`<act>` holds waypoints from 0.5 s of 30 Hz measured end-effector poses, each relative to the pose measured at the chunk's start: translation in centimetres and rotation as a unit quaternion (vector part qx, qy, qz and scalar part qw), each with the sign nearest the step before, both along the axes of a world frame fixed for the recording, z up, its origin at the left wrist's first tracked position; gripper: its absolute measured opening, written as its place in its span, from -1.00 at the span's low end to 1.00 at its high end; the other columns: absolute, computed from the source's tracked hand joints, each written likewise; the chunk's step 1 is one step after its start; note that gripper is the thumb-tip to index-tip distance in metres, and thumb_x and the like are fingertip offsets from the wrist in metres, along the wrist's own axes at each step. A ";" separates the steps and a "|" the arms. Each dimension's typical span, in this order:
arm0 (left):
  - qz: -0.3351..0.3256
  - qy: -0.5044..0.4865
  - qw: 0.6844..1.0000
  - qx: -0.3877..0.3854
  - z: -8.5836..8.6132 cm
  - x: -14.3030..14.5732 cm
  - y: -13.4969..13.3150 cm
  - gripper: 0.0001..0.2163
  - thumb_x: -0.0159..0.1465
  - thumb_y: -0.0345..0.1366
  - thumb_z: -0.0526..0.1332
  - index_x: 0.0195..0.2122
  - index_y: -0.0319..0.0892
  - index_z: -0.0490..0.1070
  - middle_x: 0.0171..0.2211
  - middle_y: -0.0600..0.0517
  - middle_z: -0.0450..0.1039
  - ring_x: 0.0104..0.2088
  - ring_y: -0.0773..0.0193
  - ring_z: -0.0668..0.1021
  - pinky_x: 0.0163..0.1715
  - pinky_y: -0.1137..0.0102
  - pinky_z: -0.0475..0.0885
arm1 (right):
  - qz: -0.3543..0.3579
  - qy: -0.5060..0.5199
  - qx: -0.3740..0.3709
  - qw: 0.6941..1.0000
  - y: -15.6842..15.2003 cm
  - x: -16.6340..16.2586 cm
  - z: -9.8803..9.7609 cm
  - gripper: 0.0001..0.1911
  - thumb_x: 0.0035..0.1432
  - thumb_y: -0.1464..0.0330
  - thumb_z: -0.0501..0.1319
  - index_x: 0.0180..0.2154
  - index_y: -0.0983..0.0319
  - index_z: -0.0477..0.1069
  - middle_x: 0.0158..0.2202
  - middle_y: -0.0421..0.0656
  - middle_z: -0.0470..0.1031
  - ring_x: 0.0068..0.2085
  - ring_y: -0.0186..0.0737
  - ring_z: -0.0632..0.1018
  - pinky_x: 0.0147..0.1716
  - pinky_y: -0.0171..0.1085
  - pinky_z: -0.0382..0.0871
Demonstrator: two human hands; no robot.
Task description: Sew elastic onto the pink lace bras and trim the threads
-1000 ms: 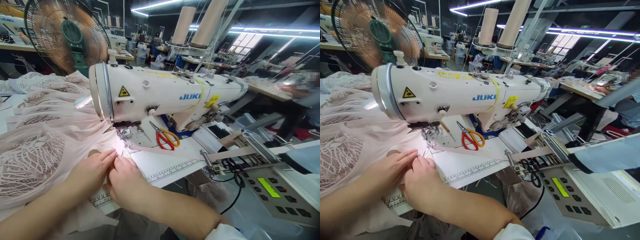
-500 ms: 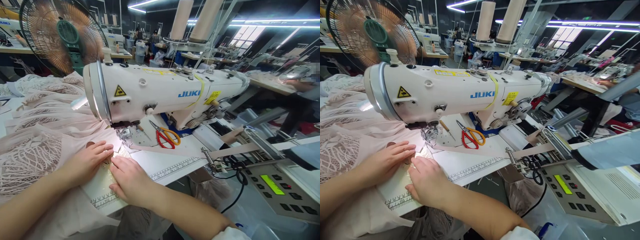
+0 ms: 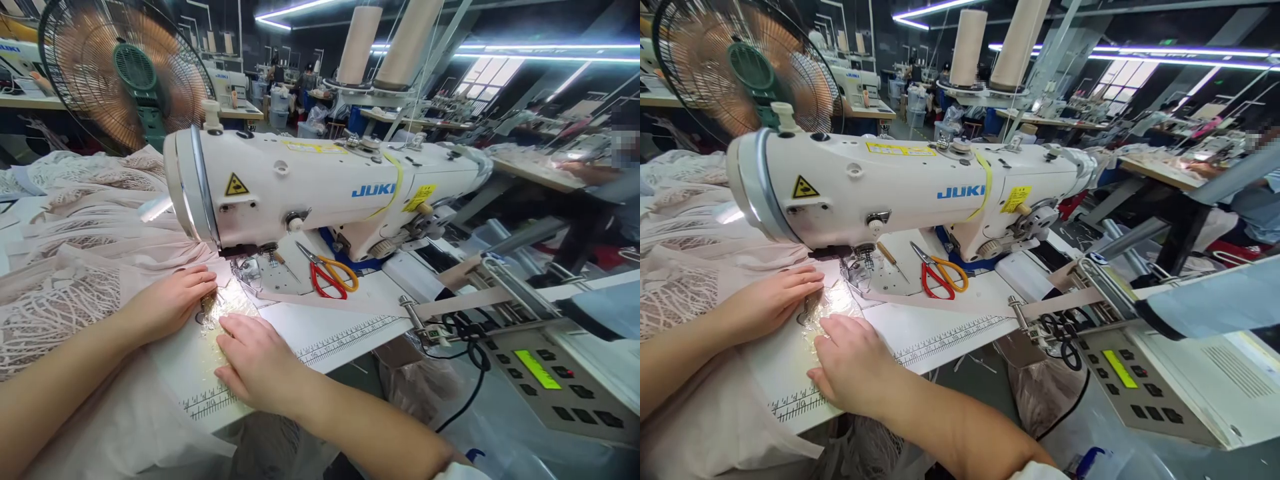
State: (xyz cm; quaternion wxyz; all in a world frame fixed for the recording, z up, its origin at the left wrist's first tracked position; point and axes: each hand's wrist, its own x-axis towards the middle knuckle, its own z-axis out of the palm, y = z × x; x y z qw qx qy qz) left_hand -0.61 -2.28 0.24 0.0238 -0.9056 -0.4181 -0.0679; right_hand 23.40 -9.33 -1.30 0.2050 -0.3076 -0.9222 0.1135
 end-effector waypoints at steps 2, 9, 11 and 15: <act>0.005 0.013 1.000 0.002 0.0 -0.1 0.4 -0.54 0.36 -0.32 -0.14 0.02 -0.24 0.53 0.11 -0.14 0.49 0.19 -0.03 0.44 0.14 0.11 0.41 | -0.003 0.009 0.012 1.000 -0.1 -0.1 0.0 -0.67 0.19 0.25 0.24 -0.10 0.35 0.45 0.12 0.10 0.43 0.12 0.04 0.42 0.08 -0.08 0.35; 0.027 0.019 0.999 0.011 -0.3 -0.4 1.1 -0.55 0.33 -0.32 -0.12 -0.01 -0.22 0.54 0.11 -0.16 0.48 0.19 -0.02 0.43 0.18 0.09 0.37 | 0.078 0.074 0.069 0.992 -4.2 -4.9 -1.1 -0.59 0.25 0.04 0.09 -0.18 0.24 0.42 -0.13 -0.12 0.55 -0.20 -0.14 0.54 -0.24 -0.16 0.45; 0.038 0.024 0.999 0.012 -0.1 -0.4 1.0 -0.55 0.35 -0.30 -0.13 0.01 -0.21 0.53 0.13 -0.16 0.46 0.19 -0.01 0.43 0.17 0.08 0.38 | 0.109 0.059 0.076 0.989 -6.1 -7.1 -1.7 -0.57 0.26 -0.02 0.06 -0.18 0.20 0.40 -0.20 -0.17 0.54 -0.28 -0.17 0.53 -0.35 -0.20 0.43; 0.077 0.050 0.996 0.019 0.8 -0.6 -0.8 -0.55 0.34 -0.29 -0.11 0.09 -0.24 0.47 0.17 -0.19 0.41 0.22 -0.08 0.39 0.18 0.00 0.35 | 0.096 0.038 0.106 0.989 -8.6 -9.3 -2.1 -0.67 0.30 0.22 0.06 -0.08 0.33 0.36 -0.22 -0.06 0.47 -0.25 -0.12 0.49 -0.36 -0.17 0.40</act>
